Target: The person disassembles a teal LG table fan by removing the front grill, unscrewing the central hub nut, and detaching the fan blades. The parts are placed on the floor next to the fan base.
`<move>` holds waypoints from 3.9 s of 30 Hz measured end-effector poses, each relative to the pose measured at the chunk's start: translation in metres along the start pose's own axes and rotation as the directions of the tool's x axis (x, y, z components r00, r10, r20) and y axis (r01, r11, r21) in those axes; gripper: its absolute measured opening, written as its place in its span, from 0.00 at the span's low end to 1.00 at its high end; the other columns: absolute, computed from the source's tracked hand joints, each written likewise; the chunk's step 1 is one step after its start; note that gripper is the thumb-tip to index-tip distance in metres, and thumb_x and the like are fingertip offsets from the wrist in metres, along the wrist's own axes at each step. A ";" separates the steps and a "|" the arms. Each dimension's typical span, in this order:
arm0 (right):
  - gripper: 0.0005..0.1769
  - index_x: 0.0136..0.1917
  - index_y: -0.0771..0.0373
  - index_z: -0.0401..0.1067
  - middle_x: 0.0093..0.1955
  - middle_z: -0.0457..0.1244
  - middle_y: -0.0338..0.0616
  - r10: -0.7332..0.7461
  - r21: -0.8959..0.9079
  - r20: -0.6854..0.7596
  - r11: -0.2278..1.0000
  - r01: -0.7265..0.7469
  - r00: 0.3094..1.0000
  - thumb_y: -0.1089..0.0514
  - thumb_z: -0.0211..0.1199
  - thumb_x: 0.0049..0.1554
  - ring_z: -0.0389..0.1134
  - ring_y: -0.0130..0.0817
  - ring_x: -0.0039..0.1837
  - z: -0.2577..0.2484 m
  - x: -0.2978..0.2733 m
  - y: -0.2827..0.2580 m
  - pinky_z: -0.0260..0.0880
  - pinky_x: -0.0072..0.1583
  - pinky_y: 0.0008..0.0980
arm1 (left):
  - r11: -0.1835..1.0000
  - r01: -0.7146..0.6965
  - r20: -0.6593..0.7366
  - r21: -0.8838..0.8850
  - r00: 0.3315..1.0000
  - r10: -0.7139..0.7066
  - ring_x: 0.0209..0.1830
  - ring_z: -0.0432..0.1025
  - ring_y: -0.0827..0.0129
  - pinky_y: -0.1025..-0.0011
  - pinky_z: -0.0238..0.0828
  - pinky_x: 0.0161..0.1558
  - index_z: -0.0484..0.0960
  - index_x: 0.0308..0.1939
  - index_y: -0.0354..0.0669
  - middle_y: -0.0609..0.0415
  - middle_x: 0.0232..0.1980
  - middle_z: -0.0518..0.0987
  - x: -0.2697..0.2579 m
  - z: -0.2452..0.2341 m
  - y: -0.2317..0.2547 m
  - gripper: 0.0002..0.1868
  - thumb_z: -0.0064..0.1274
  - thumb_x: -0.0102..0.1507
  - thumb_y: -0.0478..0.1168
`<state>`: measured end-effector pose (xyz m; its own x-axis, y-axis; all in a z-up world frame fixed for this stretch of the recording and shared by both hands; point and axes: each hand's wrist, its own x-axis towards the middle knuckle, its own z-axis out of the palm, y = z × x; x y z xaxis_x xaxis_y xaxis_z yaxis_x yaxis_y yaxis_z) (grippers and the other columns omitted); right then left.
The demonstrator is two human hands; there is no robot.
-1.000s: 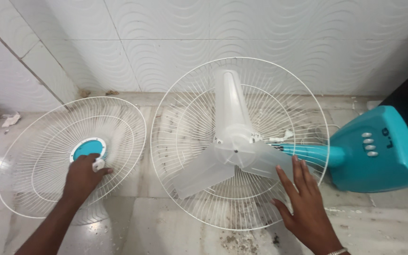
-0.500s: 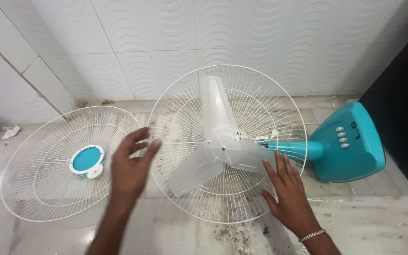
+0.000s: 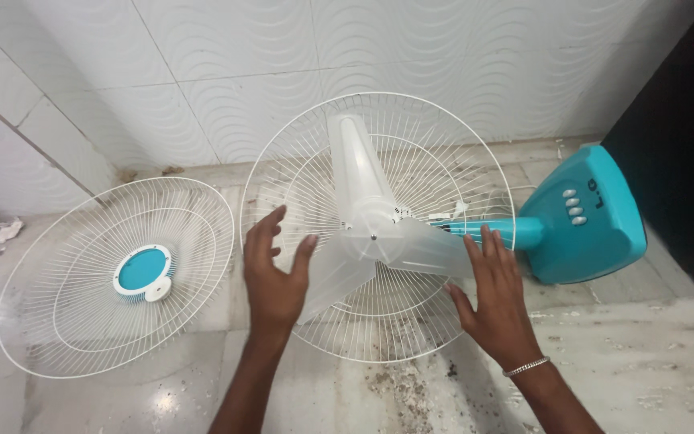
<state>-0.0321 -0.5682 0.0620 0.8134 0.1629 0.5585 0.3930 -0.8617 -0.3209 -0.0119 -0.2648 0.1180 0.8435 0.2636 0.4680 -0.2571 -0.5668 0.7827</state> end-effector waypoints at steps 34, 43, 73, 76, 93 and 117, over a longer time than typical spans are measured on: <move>0.20 0.64 0.60 0.75 0.56 0.70 0.50 0.169 0.220 -0.118 0.965 -0.140 0.979 0.62 0.66 0.58 0.73 0.46 0.57 0.015 0.000 0.019 0.70 0.63 0.43 | 0.944 -0.120 0.408 0.308 0.913 -0.017 0.59 0.68 0.50 0.51 0.65 0.59 0.63 0.72 0.36 0.43 0.60 0.72 -0.007 0.040 -0.019 0.56 0.74 0.45 0.52; 0.15 0.57 0.61 0.79 0.52 0.74 0.46 0.436 0.408 -0.005 0.823 -0.396 0.900 0.62 0.69 0.54 0.76 0.35 0.52 0.013 -0.004 0.018 0.74 0.51 0.33 | 0.939 -0.071 0.465 0.337 0.879 -0.101 0.60 0.66 0.53 0.54 0.63 0.63 0.61 0.73 0.38 0.46 0.60 0.70 -0.001 0.030 -0.005 0.58 0.73 0.44 0.50; 0.29 0.56 0.62 0.75 0.49 0.72 0.53 0.372 0.249 0.289 0.861 -0.444 0.882 0.39 0.70 0.50 0.76 0.43 0.51 0.018 0.090 -0.062 0.76 0.54 0.41 | 0.958 -0.234 0.400 0.165 0.904 0.152 0.74 0.57 0.53 0.40 0.27 0.72 0.70 0.65 0.39 0.46 0.64 0.71 0.004 0.044 -0.002 0.45 0.68 0.54 0.62; 0.30 0.54 0.62 0.77 0.47 0.73 0.52 0.349 0.231 0.289 0.878 -0.419 0.891 0.36 0.69 0.51 0.76 0.43 0.49 0.024 0.091 -0.058 0.73 0.55 0.42 | 0.974 -0.186 0.292 0.134 0.946 0.140 0.67 0.66 0.59 0.44 0.34 0.74 0.77 0.56 0.41 0.51 0.58 0.78 0.003 0.055 -0.004 0.33 0.63 0.58 0.61; 0.32 0.51 0.65 0.78 0.46 0.73 0.53 0.317 0.264 0.204 0.893 -0.363 0.926 0.33 0.68 0.52 0.76 0.45 0.50 0.037 0.084 -0.055 0.73 0.54 0.43 | 0.970 -0.240 0.141 -0.046 0.959 0.244 0.47 0.78 0.52 0.56 0.71 0.50 0.85 0.41 0.35 0.45 0.45 0.81 0.010 0.063 -0.006 0.16 0.68 0.57 0.42; 0.19 0.42 0.66 0.80 0.35 0.72 0.45 0.456 0.389 0.251 0.760 -0.520 0.854 0.45 0.72 0.52 0.74 0.32 0.37 -0.016 0.104 -0.069 0.73 0.41 0.33 | 0.974 -0.184 0.490 0.128 0.866 0.099 0.68 0.62 0.48 0.45 0.46 0.67 0.65 0.72 0.46 0.45 0.69 0.68 0.039 -0.003 0.057 0.56 0.76 0.44 0.56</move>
<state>0.0187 -0.4998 0.1550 0.9814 -0.1330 0.1383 0.0423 -0.5532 -0.8320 0.0054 -0.2847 0.1822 0.9361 -0.2101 0.2821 -0.3454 -0.7010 0.6239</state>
